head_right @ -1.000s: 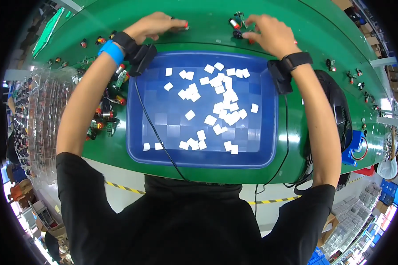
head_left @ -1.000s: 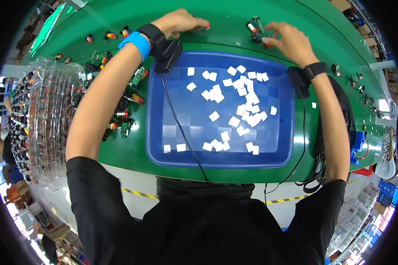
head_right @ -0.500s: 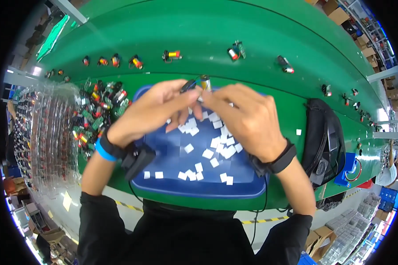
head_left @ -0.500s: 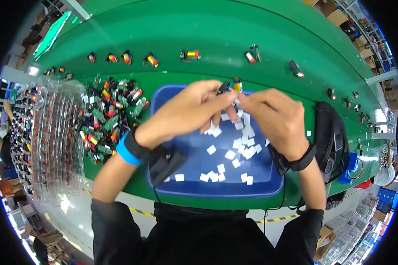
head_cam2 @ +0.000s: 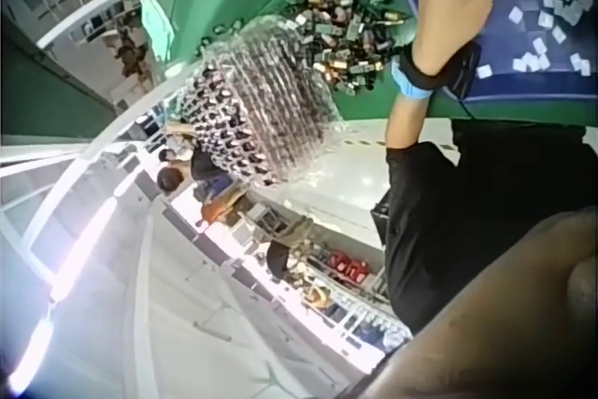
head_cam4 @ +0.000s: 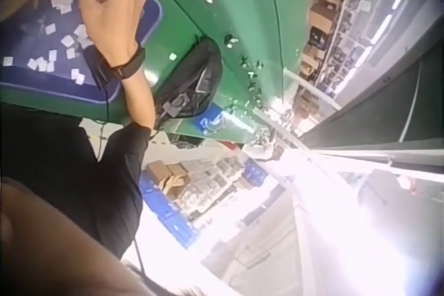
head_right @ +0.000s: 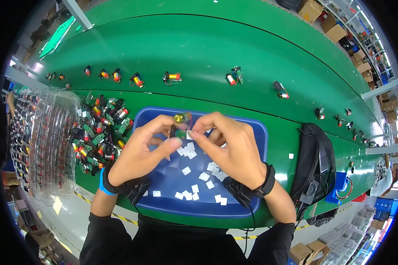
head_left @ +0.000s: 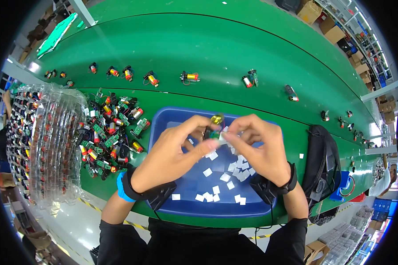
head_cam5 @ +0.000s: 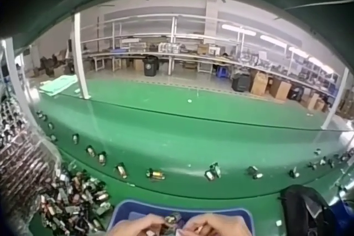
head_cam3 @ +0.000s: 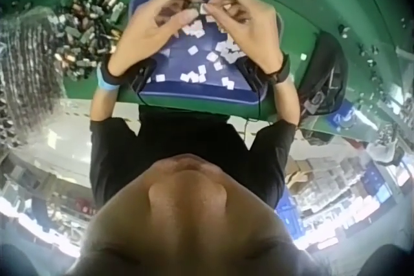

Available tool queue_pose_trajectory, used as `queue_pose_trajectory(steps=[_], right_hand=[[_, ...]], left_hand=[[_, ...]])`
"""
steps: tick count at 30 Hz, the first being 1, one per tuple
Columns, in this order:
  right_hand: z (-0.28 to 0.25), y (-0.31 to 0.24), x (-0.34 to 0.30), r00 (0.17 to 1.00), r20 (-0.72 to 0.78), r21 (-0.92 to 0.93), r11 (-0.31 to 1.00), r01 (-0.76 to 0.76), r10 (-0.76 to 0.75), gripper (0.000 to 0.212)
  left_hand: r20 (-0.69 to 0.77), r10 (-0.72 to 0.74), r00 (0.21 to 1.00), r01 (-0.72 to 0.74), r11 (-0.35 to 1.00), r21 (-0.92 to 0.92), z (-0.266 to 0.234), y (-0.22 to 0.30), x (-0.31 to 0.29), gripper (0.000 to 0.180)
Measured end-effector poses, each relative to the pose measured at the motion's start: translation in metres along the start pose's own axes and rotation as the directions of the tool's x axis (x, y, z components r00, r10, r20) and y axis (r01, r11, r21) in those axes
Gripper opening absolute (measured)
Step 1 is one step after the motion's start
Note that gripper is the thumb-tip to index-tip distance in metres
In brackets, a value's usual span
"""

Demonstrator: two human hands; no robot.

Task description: The person assembles electronic components by picking up a motor and a circuit board, joining them together, and securing them with a rubber band. They then place the assembled unit onto the green work surface and repeat the process.

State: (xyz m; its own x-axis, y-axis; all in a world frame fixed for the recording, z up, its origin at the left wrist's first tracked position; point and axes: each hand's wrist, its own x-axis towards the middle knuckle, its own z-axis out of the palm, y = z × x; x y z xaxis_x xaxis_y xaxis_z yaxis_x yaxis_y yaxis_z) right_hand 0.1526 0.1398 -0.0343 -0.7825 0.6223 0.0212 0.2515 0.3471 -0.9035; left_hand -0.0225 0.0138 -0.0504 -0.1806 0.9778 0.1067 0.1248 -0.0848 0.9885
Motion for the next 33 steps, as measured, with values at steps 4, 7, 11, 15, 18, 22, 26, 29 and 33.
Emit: queue_pose_trajectory(steps=[4,7,11,15,18,22,26,29,33], right_hand=[[0.003,0.008,0.005,0.935,0.025,-0.266,0.899,0.347,-0.354,0.017],[-0.004,0.000,0.003,0.975,0.081,-0.109,0.971,0.215,-0.207,0.015],[-0.005,0.011,0.008,0.992,0.084,-0.138,0.985,0.101,-0.090,0.017],[-0.002,0.008,0.011,0.978,0.018,-0.118,0.971,0.208,-0.207,0.023],[0.001,0.008,0.008,0.973,0.066,-0.008,0.975,0.221,-0.220,0.028],[0.000,0.005,0.005,0.974,0.203,0.116,0.990,0.082,-0.104,0.032],[-0.011,0.004,0.005,0.978,0.168,0.058,0.991,0.118,-0.126,0.030],[-0.017,0.005,0.005,0.955,0.181,-0.015,0.970,0.242,-0.236,0.029],[-0.015,-0.007,0.004,0.902,0.269,-0.334,0.846,0.417,-0.338,0.026]], left_hand=[[-0.036,-0.118,0.992,0.121,0.988,0.099,-0.001,-0.007,-0.001,0.022],[-0.093,-0.188,0.978,0.194,0.979,0.067,0.000,-0.010,-0.002,0.018],[-0.151,-0.151,0.977,0.174,0.972,0.156,-0.002,-0.010,-0.005,0.013],[-0.123,-0.103,0.987,0.120,0.982,0.144,0.004,-0.007,-0.005,0.011],[-0.137,-0.065,0.988,0.080,0.992,0.101,0.008,-0.006,-0.006,0.014],[-0.081,0.061,0.995,-0.050,0.989,0.137,0.011,-0.016,-0.004,0.017],[0.106,-0.217,0.970,0.209,0.974,0.083,0.000,0.001,-0.008,0.026],[0.142,-0.244,0.959,0.233,0.968,0.095,-0.009,0.001,-0.007,0.032],[0.098,-0.174,0.980,0.153,0.970,0.190,-0.012,-0.002,-0.007,0.040]])
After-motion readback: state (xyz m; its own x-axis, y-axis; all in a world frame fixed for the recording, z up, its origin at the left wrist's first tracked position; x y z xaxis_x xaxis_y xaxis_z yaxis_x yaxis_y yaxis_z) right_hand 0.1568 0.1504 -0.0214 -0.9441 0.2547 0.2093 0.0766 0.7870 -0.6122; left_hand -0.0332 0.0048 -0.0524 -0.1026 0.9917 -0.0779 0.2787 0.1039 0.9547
